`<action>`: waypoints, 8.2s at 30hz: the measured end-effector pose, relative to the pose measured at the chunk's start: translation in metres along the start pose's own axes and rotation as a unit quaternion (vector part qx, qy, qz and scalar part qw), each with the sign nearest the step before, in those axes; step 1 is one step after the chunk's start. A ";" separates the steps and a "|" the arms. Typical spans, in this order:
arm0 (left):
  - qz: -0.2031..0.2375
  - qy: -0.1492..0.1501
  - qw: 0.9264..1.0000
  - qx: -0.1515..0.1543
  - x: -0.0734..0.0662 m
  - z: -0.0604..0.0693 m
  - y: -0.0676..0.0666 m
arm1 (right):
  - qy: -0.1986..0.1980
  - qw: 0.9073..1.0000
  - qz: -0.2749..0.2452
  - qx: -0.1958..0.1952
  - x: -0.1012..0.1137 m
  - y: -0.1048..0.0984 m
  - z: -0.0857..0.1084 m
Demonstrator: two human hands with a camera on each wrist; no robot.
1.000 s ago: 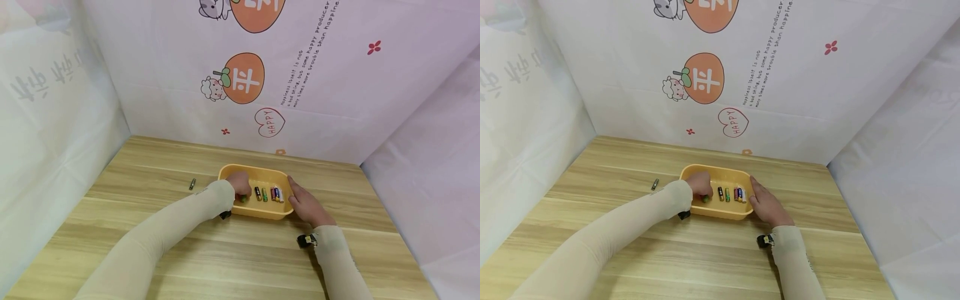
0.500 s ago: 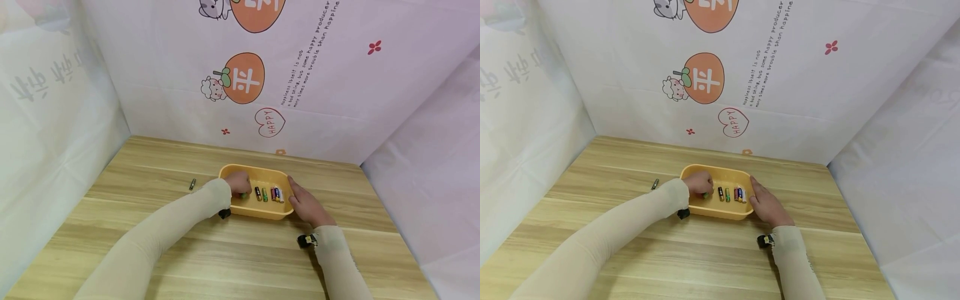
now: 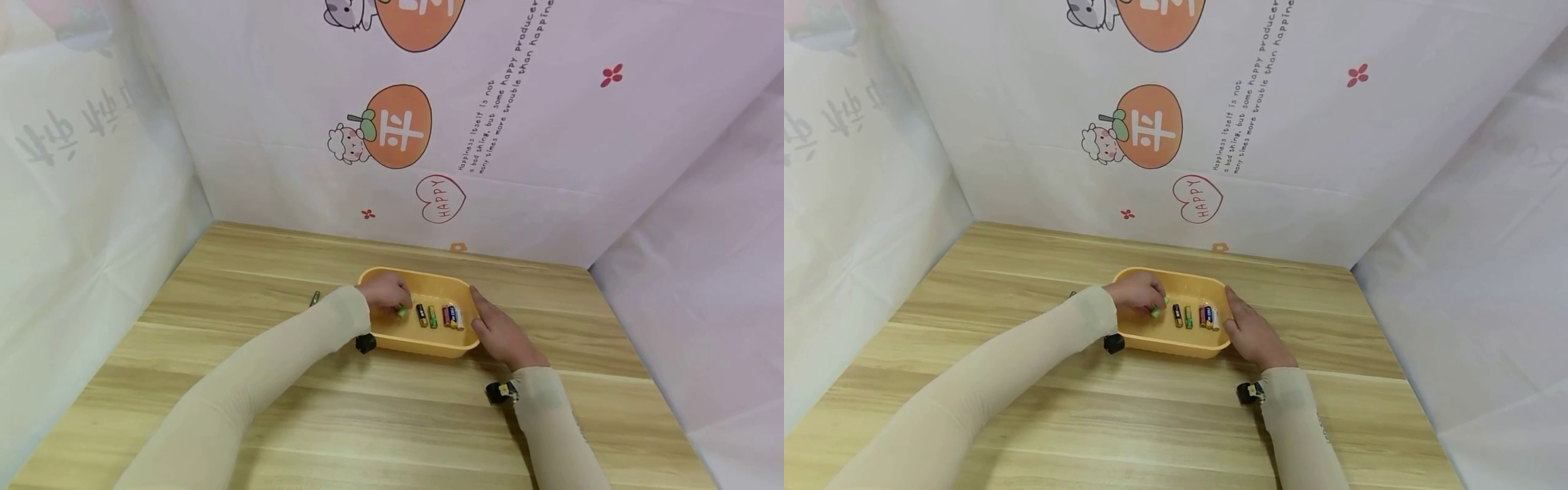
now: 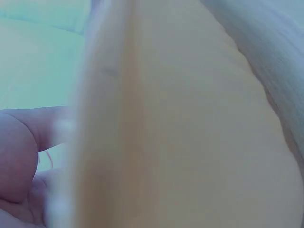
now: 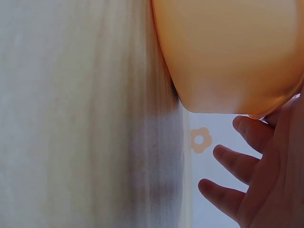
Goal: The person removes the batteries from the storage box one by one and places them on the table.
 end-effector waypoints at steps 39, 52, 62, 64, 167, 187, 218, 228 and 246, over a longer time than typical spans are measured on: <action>0.116 -0.013 0.993 0.022 0.004 0.041 -0.067 | -0.004 1.000 0.003 0.004 0.002 -0.001 0.000; 0.115 -0.031 0.993 -0.013 0.037 0.046 -0.109 | 0.011 1.000 0.003 0.009 0.004 -0.002 0.002; 0.116 -0.044 0.992 -0.031 0.067 0.051 -0.129 | 0.012 1.000 0.003 0.010 0.001 0.002 0.002; 0.118 -0.047 0.991 -0.036 0.071 0.052 -0.131 | 0.008 1.000 -0.001 0.008 0.000 0.003 0.003; 0.020 -0.086 0.991 -0.101 0.126 0.052 -0.146 | -0.004 1.000 0.003 -0.003 0.002 0.001 0.000; 0.024 -0.084 0.991 -0.104 0.125 0.060 -0.152 | -0.005 1.000 0.003 -0.002 0.003 -0.001 0.001; 0.004 -0.016 0.996 -0.088 0.057 0.055 -0.128 | 0.006 1.000 -0.005 0.000 0.002 0.001 0.002; 0.010 -0.011 0.997 -0.077 0.030 0.045 -0.103 | 0.020 1.000 -0.008 0.007 0.002 0.000 0.002; 0.029 0.015 0.999 -0.030 -0.010 0.026 -0.049 | 0.009 1.000 -0.008 0.006 0.002 0.000 0.001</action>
Point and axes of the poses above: each hand's wrist, its own z-axis away from the middle knuckle, its own y-axis out of the palm, x = y × z, the point moved 2 cm from there along -z, towards the middle knuckle, and after that the axes turned 9 degrees about -x, right-handed, at the moved point
